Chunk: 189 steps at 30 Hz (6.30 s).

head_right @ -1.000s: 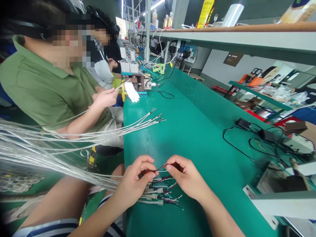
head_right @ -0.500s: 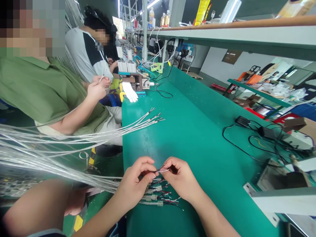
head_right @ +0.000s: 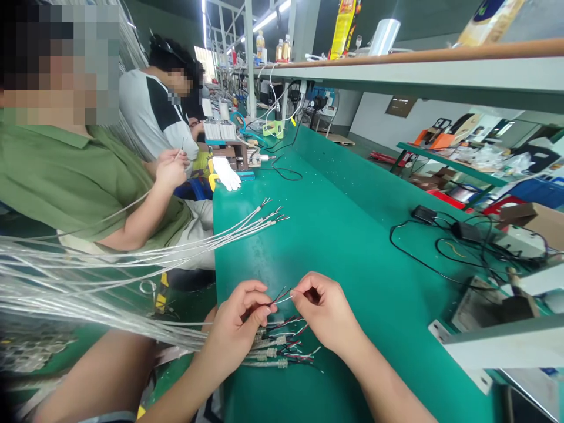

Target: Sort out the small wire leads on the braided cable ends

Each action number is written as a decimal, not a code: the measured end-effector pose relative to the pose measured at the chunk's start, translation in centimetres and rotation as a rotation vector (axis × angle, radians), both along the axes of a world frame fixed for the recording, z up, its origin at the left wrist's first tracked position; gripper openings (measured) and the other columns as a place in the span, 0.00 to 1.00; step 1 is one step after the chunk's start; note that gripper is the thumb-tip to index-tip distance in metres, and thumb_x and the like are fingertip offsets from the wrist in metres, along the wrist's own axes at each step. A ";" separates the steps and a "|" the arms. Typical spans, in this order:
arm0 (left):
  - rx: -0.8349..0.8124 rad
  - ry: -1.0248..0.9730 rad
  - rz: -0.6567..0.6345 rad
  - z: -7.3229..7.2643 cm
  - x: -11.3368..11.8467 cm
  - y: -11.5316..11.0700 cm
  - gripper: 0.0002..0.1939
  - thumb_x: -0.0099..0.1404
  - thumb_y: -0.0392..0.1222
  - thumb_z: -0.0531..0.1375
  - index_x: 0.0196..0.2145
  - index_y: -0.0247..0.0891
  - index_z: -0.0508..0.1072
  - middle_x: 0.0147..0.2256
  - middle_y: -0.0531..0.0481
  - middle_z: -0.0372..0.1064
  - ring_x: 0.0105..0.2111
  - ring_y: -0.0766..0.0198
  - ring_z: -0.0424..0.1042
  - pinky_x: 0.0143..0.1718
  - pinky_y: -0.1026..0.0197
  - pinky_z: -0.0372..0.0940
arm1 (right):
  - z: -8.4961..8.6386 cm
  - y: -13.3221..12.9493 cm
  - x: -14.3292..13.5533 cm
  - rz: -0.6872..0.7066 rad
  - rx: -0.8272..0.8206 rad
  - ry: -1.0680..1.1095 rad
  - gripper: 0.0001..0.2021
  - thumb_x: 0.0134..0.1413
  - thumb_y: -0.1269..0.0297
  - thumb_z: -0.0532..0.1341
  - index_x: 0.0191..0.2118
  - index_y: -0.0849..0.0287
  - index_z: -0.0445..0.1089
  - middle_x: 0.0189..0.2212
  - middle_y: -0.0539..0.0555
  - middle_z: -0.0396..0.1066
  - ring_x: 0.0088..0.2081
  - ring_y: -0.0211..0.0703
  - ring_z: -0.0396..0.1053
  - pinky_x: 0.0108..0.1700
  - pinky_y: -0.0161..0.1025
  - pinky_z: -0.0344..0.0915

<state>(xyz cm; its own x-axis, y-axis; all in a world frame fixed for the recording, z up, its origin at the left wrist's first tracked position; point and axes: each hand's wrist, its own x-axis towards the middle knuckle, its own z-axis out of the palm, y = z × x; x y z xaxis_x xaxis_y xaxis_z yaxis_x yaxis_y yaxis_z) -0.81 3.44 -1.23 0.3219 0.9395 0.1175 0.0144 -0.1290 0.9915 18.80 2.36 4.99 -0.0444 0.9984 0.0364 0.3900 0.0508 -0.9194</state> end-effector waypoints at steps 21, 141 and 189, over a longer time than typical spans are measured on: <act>-0.043 -0.099 -0.097 -0.1 0.1 0.1 0.07 0.74 0.38 0.48 0.48 0.45 0.58 0.31 0.57 0.70 0.25 0.70 0.66 0.29 0.64 0.61 | -0.5 0.0 -0.6 0.049 0.069 0.103 0.05 0.57 0.61 0.66 0.38 0.55 0.74 0.38 0.53 0.71 0.36 0.43 0.68 0.35 0.40 0.63; -0.170 -0.244 -0.177 0.7 -0.1 1.0 0.07 0.73 0.40 0.50 0.48 0.42 0.59 0.31 0.56 0.68 0.22 0.72 0.62 0.26 0.65 0.58 | -0.3 -1.2 -0.9 0.225 0.470 -0.318 0.06 0.61 0.74 0.59 0.36 0.55 0.66 0.42 0.54 0.67 0.39 0.40 0.68 0.36 0.37 0.64; -0.121 -0.225 0.003 0.4 0.0 0.6 0.10 0.67 0.40 0.60 0.45 0.42 0.65 0.34 0.51 0.76 0.34 0.62 0.75 0.35 0.62 0.67 | 3.4 -1.5 -1.0 -0.163 0.010 0.063 0.09 0.60 0.56 0.64 0.40 0.53 0.67 0.33 0.50 0.65 0.31 0.39 0.61 0.30 0.35 0.60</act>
